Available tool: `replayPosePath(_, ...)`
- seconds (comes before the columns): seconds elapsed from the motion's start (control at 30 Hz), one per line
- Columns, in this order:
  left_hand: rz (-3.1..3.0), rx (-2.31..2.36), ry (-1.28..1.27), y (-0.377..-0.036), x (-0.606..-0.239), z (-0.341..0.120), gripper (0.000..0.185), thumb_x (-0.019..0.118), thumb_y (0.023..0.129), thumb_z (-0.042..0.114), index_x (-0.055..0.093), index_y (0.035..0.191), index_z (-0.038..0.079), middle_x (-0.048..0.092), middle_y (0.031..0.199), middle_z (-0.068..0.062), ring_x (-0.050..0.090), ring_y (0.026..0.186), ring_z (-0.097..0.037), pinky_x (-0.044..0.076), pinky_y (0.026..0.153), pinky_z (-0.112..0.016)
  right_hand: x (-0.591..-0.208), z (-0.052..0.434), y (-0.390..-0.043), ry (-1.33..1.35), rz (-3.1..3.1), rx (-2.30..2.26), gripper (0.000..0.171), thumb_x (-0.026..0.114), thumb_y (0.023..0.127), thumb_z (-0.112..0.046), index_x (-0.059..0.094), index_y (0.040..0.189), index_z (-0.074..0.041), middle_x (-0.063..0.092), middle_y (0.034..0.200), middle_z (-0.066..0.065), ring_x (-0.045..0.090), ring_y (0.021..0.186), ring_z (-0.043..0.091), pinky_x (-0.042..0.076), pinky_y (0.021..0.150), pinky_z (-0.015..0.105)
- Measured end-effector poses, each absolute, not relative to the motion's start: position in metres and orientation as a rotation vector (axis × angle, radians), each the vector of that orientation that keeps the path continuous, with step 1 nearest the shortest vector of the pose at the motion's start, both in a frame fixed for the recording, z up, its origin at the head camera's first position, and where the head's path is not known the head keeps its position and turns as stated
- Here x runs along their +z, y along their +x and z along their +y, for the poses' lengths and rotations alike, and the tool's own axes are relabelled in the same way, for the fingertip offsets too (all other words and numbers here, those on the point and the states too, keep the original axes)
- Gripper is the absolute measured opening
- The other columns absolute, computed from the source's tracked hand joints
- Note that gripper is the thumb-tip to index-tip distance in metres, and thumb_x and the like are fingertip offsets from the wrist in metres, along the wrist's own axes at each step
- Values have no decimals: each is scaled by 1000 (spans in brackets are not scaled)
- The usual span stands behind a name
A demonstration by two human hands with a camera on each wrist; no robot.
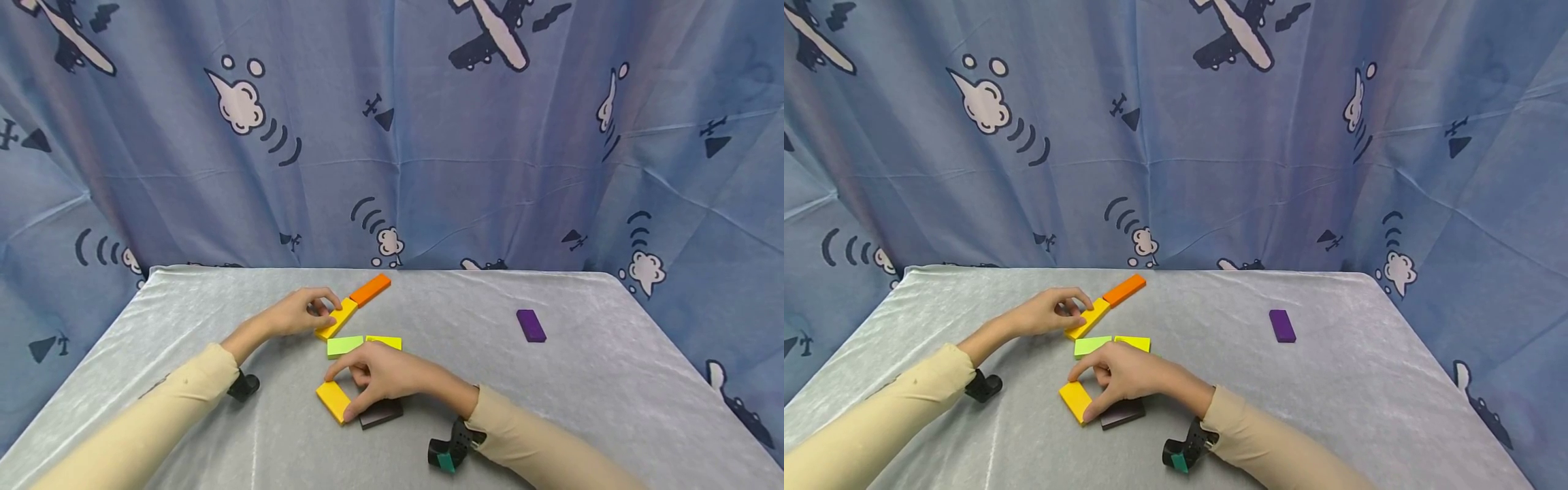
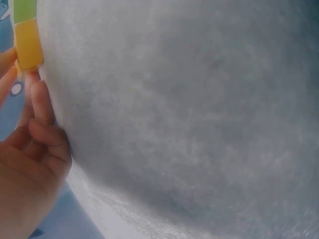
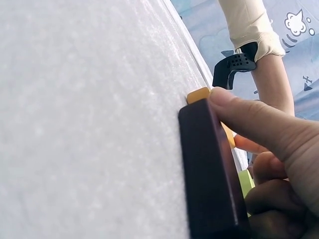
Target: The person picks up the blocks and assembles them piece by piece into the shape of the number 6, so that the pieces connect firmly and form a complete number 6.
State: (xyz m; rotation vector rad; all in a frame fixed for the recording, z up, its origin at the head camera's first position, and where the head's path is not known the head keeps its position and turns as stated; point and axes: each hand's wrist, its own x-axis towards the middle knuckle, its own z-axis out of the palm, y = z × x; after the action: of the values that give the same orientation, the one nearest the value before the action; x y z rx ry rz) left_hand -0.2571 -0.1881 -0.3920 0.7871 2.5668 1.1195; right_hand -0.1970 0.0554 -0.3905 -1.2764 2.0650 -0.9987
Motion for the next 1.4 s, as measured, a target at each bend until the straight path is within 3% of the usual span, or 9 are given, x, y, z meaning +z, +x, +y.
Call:
replayPosePath(0.43, 2577, 1104, 792, -257, -392, -188, 21, 70, 97, 6, 67, 117, 6, 68, 92, -4, 61, 82, -20, 49, 71, -35, -389, 56, -196, -1277, 2065, -1000, 48, 89, 81, -21, 72, 125, -12, 31, 54, -8, 29, 48, 6, 29, 53, 20)
replayPosePath(0.67, 2558, 1129, 801, -257, -393, -187, 21, 70, 96, 6, 67, 117, 4, 68, 92, -5, 63, 84, -20, 52, 76, -35, -384, 66, -201, -1318, 2086, -1104, 51, 89, 81, -22, 70, 127, -8, 30, 57, -9, 29, 52, 6, 32, 57, 21)
replayPosePath(1.4, 2556, 1096, 747, -257, -389, -186, 22, 70, 97, 7, 66, 119, 5, 66, 92, -4, 60, 84, -21, 50, 74, -35, -370, 173, -213, -1189, 2252, -1351, 34, 85, 85, -14, 73, 116, -6, 31, 63, 1, 30, 57, 9, 30, 52, 26)
